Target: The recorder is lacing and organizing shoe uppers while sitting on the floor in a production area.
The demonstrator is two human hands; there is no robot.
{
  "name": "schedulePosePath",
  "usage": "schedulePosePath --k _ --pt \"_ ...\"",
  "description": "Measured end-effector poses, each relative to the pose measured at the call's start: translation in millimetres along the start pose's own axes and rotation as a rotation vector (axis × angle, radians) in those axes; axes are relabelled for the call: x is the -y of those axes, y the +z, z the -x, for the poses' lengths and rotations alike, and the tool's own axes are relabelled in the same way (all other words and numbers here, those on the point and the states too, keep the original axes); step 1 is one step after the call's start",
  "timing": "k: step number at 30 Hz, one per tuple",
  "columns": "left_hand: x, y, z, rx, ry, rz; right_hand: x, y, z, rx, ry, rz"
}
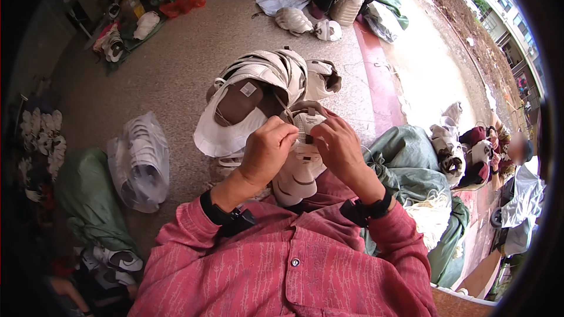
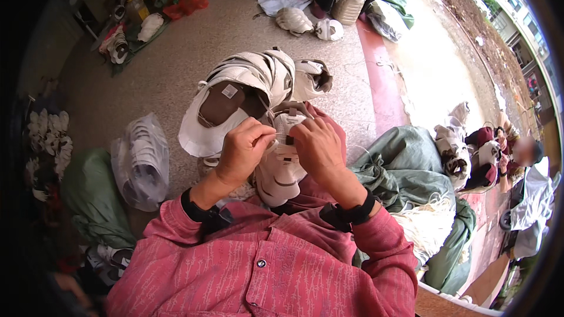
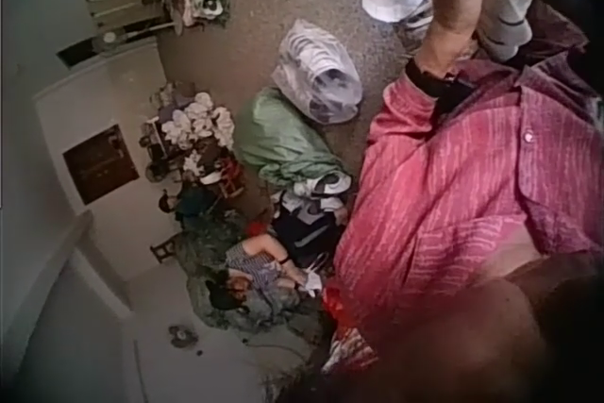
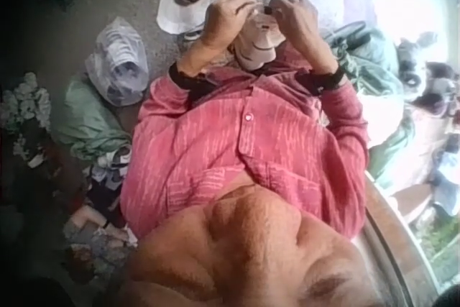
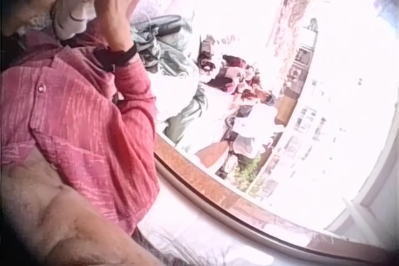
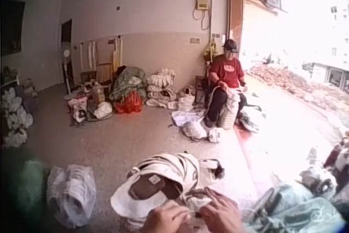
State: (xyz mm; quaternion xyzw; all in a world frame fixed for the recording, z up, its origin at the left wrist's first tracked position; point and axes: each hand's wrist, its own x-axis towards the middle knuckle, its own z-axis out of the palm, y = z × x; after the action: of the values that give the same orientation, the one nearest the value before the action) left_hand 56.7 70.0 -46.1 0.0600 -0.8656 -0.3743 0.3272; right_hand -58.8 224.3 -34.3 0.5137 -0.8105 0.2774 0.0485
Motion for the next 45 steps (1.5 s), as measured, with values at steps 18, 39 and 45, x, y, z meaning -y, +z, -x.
schedulePosePath --k 18,39,45 --pt "-8 -23 21 -0.033 -0.243 0.327 6 7 -32 0.271 -0.215 0.309" --pt "52 -152 5 -0.253 -0.576 0.872 -21 -50 -19 -0.004 0.038 -0.122" --pt "29 -98 13 -0.293 -0.190 -0.221 -18 -31 2 0.103 -0.008 -0.059"
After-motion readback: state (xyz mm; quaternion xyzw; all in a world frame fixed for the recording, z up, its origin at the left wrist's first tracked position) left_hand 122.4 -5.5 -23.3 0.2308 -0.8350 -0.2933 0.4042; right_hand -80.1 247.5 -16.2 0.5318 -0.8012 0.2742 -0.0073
